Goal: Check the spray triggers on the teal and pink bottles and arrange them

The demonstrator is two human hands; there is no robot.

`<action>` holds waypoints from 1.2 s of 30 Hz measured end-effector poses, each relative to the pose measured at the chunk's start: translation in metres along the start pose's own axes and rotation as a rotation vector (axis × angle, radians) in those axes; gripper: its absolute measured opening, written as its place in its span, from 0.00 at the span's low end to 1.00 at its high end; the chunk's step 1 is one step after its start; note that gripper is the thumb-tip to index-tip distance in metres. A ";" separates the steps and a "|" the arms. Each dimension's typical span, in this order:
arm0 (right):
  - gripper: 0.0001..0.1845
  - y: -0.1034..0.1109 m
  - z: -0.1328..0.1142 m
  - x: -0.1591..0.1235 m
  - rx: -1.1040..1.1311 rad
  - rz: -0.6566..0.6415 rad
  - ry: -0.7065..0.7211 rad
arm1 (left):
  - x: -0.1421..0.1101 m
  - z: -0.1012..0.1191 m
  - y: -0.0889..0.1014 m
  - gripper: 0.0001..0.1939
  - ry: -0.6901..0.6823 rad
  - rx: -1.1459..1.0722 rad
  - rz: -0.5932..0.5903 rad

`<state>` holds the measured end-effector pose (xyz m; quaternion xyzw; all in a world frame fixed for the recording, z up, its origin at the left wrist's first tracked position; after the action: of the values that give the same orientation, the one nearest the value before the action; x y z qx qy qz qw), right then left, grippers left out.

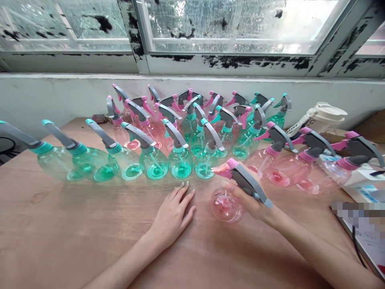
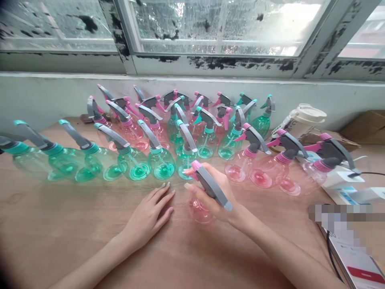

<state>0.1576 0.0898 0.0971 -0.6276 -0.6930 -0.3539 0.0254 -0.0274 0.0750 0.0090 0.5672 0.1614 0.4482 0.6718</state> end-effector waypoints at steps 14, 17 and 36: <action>0.07 -0.002 0.003 -0.002 0.065 -0.017 -0.019 | 0.001 0.001 0.001 0.19 -0.016 0.002 0.004; 0.14 -0.002 0.006 -0.006 0.071 -0.008 -0.050 | 0.001 0.000 0.000 0.19 -0.009 -0.003 0.002; 0.16 -0.001 0.006 -0.007 0.101 0.015 -0.048 | 0.001 0.001 0.000 0.19 -0.011 0.017 -0.020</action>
<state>0.1608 0.0868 0.0882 -0.6389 -0.7057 -0.3030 0.0430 -0.0266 0.0754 0.0097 0.5736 0.1670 0.4371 0.6723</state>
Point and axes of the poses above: each hand's wrist, its own x-axis towards the middle knuckle, its own y-axis out of the back of the hand, z = x × y, the point moved 7 cm from there along x, towards the middle knuckle, and after that the axes turned 6 degrees about -x, right-handed, at the moved point
